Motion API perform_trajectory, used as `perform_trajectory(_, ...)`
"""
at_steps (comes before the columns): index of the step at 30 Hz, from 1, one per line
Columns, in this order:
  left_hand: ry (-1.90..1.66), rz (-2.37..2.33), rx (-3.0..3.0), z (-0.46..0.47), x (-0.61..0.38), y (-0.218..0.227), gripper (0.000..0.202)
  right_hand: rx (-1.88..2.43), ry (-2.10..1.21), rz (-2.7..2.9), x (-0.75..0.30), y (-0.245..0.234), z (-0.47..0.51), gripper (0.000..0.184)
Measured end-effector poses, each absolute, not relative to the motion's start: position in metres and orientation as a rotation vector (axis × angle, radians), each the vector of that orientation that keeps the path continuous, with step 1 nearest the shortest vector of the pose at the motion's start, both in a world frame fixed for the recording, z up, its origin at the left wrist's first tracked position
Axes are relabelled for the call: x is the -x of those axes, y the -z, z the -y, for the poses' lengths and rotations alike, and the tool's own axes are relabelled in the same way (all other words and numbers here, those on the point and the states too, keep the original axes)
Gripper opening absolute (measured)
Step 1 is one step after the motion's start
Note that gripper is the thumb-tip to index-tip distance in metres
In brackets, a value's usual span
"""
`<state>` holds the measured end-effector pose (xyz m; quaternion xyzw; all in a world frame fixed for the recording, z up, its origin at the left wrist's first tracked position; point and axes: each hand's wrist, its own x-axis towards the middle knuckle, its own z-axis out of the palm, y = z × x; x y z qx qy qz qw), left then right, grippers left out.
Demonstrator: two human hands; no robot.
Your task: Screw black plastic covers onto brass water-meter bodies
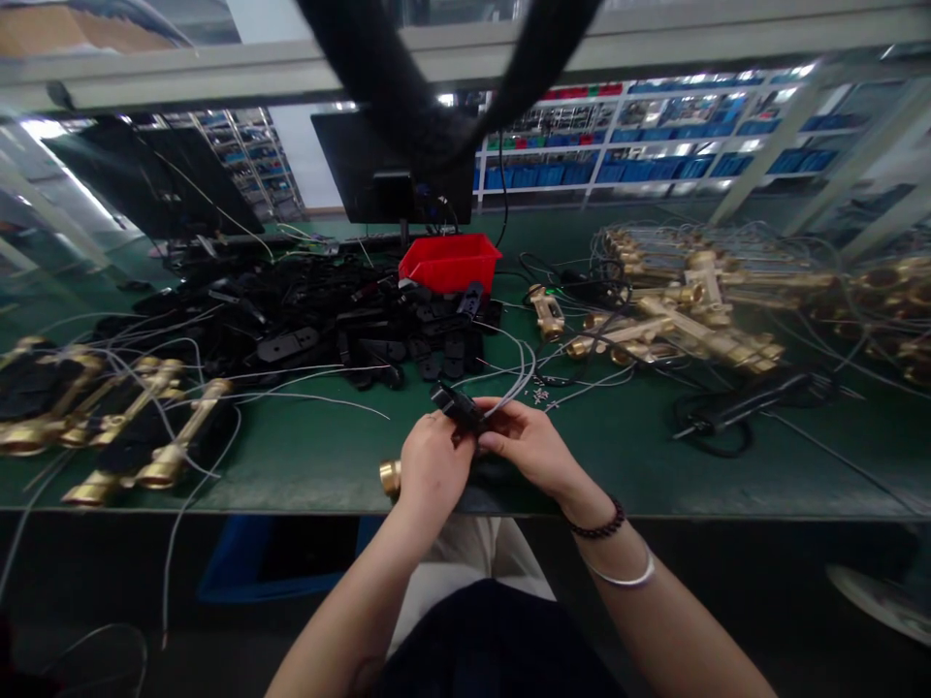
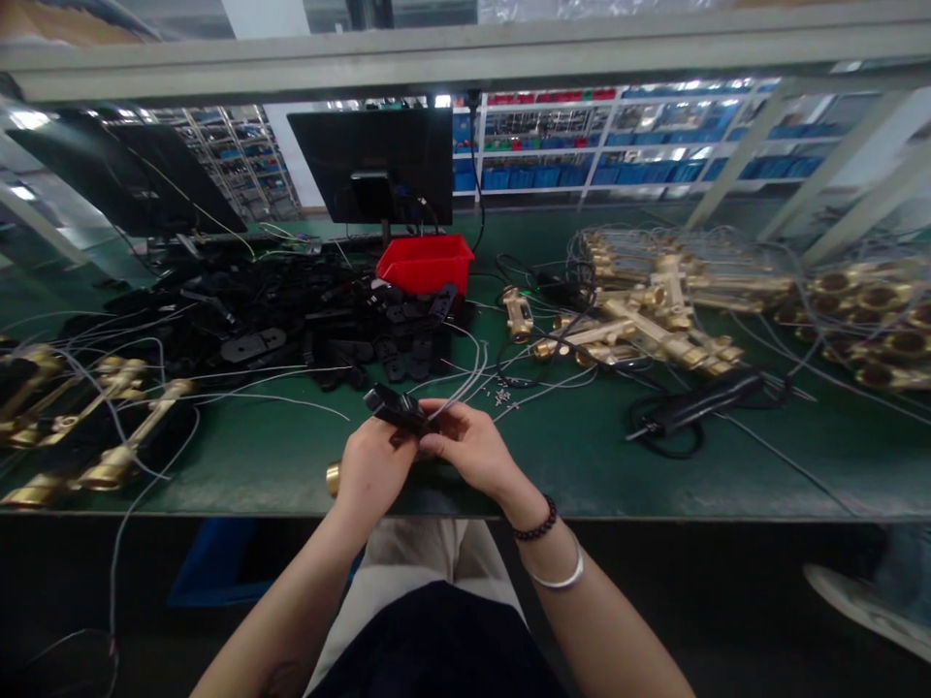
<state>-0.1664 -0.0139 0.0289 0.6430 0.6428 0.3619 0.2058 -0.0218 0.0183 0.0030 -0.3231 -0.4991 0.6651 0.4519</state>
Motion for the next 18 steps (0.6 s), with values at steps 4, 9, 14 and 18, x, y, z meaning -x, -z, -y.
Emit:
perform_trajectory(4, -1.073, -1.764, -1.898, 0.027, 0.186, -0.029, 0.017, 0.842, -1.607, 1.298, 0.021, -0.003, -0.019, 0.041)
perform_trajectory(9, -1.068, -1.804, -1.986, 0.034, 0.206, -0.016, 0.017, 0.906, -1.397, 1.515, 0.019, 0.0, -0.023, 0.037)
perform_trajectory(14, -1.157, -1.917, -2.024, 0.031, 0.204, -0.003, 0.013, 0.9, -1.158, 1.799, 0.017, 0.002, -0.023, 0.028)
perform_trajectory(18, -1.217, -1.851, -1.822, 0.036, 0.213, -0.001, 0.01, 0.892, -1.107, 1.897, 0.014, 0.003, -0.024, 0.029)
